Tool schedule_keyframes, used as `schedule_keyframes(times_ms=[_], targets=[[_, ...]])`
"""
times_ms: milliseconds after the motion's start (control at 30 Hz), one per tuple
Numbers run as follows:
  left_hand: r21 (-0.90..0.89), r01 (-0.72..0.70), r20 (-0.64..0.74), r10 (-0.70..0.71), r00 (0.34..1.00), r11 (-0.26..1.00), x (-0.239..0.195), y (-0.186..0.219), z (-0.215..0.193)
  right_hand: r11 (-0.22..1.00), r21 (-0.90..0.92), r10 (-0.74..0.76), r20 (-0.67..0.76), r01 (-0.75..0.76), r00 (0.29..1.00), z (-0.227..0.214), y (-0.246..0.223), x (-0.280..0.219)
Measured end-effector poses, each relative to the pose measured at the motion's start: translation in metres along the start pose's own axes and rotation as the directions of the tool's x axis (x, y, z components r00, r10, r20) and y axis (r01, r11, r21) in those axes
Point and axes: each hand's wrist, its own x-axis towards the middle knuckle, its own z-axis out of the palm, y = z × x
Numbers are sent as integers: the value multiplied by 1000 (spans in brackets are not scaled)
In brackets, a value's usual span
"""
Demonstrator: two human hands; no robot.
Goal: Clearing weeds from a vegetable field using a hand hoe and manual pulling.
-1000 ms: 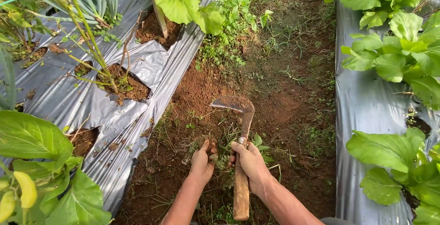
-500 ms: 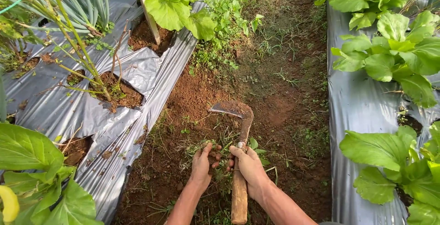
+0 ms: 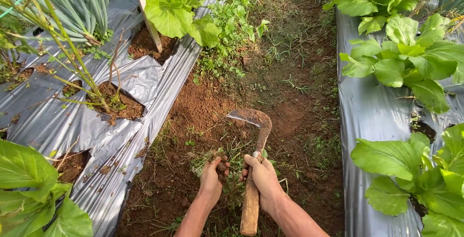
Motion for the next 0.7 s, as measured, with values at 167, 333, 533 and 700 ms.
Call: schedule_keyframes(times_ms=[167, 333, 533, 700], targets=[[107, -10, 17, 8, 1000, 994, -13, 2, 10, 1000, 25, -2, -21, 3, 1000, -2, 1, 0], [179, 61, -199, -25, 980, 982, 13, -9, 0, 1000, 26, -17, -2, 17, 1000, -5, 4, 4], [259, 37, -175, 9, 984, 965, -10, 10, 8, 999, 25, -23, 16, 23, 1000, -4, 8, 7], [311, -13, -195, 77, 978, 950, -14, 13, 9, 999, 40, -9, 13, 8, 1000, -3, 9, 8]])
